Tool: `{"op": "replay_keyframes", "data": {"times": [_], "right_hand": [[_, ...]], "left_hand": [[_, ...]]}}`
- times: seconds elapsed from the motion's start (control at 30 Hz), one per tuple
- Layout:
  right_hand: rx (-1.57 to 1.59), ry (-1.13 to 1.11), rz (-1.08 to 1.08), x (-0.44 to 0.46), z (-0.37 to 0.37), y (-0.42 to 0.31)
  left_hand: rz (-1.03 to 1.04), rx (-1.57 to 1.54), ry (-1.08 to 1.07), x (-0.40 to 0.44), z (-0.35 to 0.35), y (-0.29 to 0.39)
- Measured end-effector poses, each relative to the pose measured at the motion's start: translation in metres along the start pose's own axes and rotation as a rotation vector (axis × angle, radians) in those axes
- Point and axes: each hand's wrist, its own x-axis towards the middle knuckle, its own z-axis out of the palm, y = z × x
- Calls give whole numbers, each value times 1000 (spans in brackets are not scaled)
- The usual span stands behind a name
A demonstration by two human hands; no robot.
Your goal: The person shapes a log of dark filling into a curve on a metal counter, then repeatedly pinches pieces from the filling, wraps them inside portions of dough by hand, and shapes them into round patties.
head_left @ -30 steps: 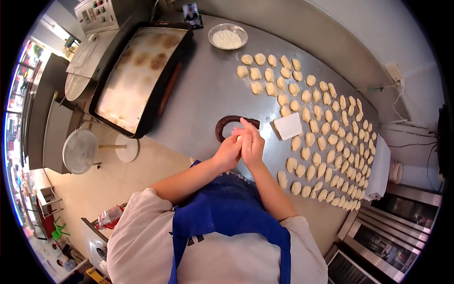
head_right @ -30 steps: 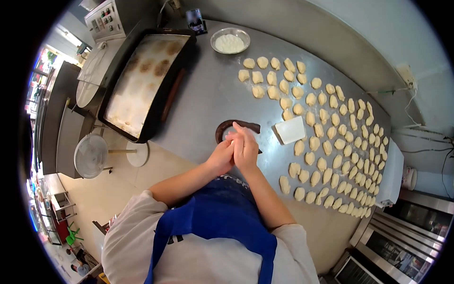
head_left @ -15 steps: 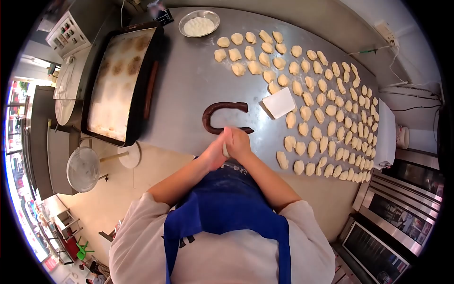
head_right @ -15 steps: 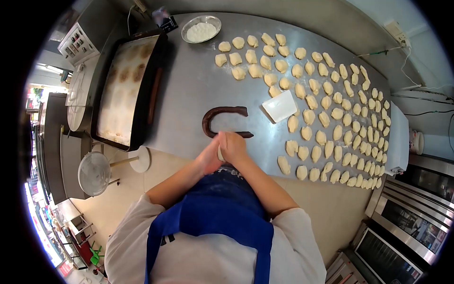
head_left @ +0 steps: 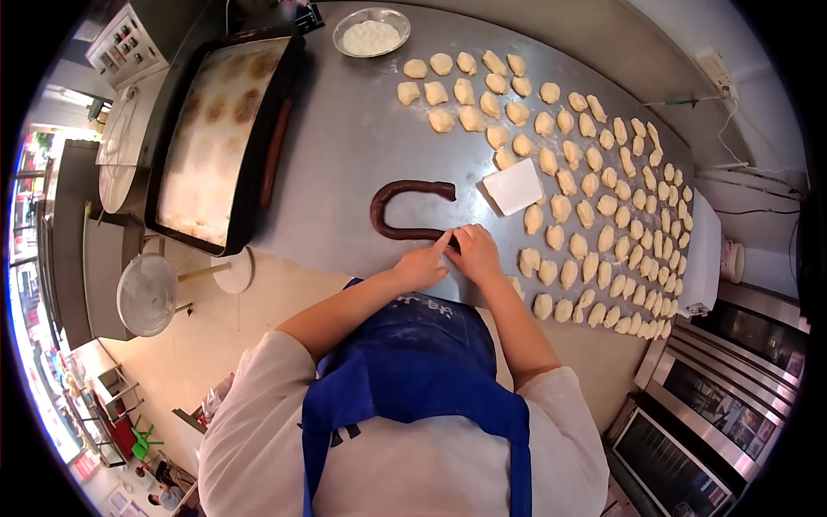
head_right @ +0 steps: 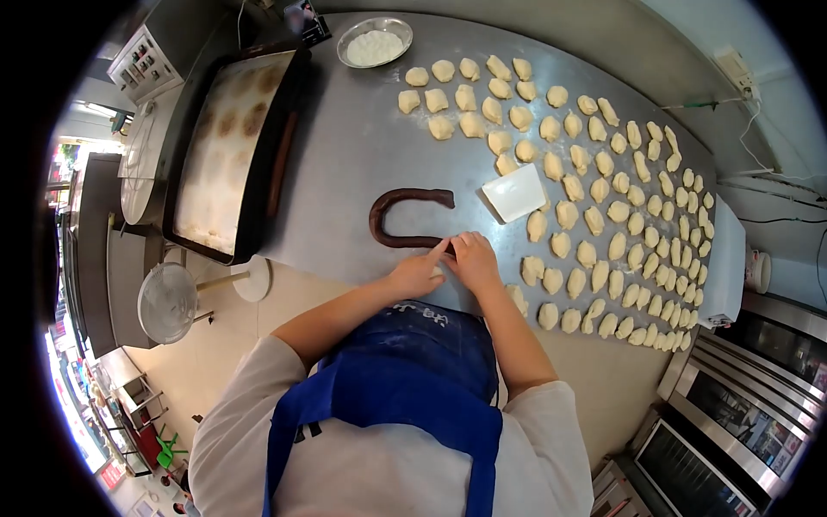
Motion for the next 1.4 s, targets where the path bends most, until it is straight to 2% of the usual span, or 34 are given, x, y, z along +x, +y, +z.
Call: {"op": "replay_keyframes", "data": {"times": [0.07,0.23,0.33,0.37,0.43,0.47,0.5,0.53,0.57,0.6,0.67,0.7,0.73,0.83,0.93,1.03,1.17,1.23,1.33,1.4], "right_hand": [[-52,-9,-5,2,-1,0],[-54,66,-20,7,7,0],[154,-175,162,8,-7,-2],[474,-188,356,5,-7,4],[1113,-209,736,-1,-7,18],[1280,-148,824,0,-18,13],[1448,-79,912,2,-34,3],[1618,-3,999,0,-44,-2],[1684,-15,931,-8,-32,14],[1672,6,1021,-7,-32,13],[1649,40,1198,3,-29,-4],[1647,122,1339,20,-44,-28],[1721,76,1274,21,-43,-28],[1978,-59,1048,15,-34,-13],[2346,-136,629,7,-17,2],[1993,240,1228,39,-58,-55],[2077,122,979,23,-64,-51],[2170,65,841,14,-51,-38],[2004,-9,418,4,-45,-29],[1191,344,362,12,-50,-71]], "left_hand": [[-26,157,-78,5,6,3],[-141,257,-179,4,-3,15],[-176,257,-254,2,-19,20],[-172,257,-272,3,-24,20],[-93,95,-209,6,-22,8],[-54,11,-180,8,-16,-4],[153,-191,47,10,6,-28],[62,-493,19,5,7,-26],[-34,-791,-11,0,3,-19],[-134,-1086,-41,-8,-7,-10],[-366,-1457,-111,-34,-55,20],[-353,-1624,-94,-34,-46,6],[-337,-1792,-75,-33,-39,-7],[-325,-1821,29,-31,-38,-17],[-350,-1891,49,-27,-48,-9],[-277,-1839,64,-27,-53,6],[-258,-1723,48,-31,-57,15],[-259,-1758,-26,-31,-59,14],[-228,-1702,-49,-34,-59,16],[-205,-1716,-82,-35,-61,19]]}}
